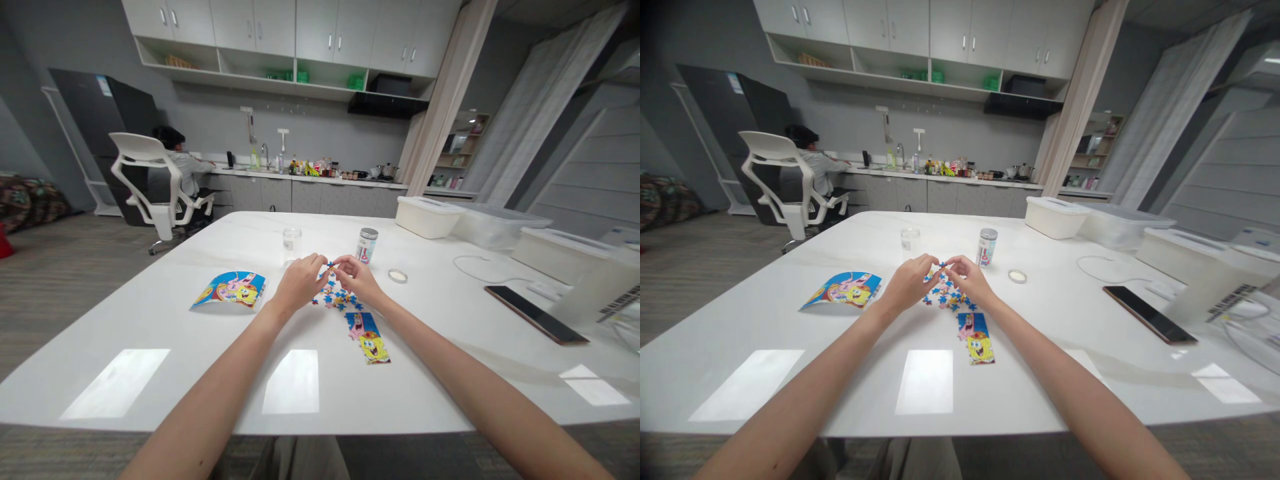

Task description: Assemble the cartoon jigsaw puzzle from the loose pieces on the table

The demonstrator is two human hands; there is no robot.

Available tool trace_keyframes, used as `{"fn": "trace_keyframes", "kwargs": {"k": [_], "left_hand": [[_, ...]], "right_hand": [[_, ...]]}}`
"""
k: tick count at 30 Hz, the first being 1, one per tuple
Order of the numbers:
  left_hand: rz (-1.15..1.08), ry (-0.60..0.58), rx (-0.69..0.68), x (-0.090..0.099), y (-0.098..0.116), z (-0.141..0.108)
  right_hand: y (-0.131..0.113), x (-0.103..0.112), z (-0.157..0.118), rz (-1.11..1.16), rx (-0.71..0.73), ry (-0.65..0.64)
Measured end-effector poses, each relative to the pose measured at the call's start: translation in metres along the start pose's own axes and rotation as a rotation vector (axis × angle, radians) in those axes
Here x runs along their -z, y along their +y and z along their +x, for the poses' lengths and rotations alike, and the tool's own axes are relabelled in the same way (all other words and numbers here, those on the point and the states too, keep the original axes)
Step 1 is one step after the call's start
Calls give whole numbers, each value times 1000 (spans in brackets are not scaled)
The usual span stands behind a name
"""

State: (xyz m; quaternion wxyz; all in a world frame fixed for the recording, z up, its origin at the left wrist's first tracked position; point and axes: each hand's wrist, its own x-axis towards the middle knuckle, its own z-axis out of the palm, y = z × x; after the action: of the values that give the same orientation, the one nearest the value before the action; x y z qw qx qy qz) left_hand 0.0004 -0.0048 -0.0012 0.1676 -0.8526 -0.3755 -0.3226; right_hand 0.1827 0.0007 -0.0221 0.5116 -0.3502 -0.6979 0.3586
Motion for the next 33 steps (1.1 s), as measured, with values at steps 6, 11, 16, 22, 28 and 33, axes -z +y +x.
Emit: {"fn": "trace_keyframes", "kwargs": {"k": [6,11,16,22,28,33], "left_hand": [[3,28,-6,-1,-1,-1],[7,14,-8,-1,-1,-1],[-2,5,-6,-2,-2,-1],[-29,11,-14,-2,-2,-1],[-24,-4,-21,-2,-2,-2],[-39,-7,-19,-3,-2,-1]], "right_hand": [[2,1,0,13,8,-8],[1,0,0,10,4,-9],[1,1,0,3,10,-7],[1,2,0,9,14,-5],[2,3,0,-5,9,-12],[3,3,0,-6,9,-19]]}}
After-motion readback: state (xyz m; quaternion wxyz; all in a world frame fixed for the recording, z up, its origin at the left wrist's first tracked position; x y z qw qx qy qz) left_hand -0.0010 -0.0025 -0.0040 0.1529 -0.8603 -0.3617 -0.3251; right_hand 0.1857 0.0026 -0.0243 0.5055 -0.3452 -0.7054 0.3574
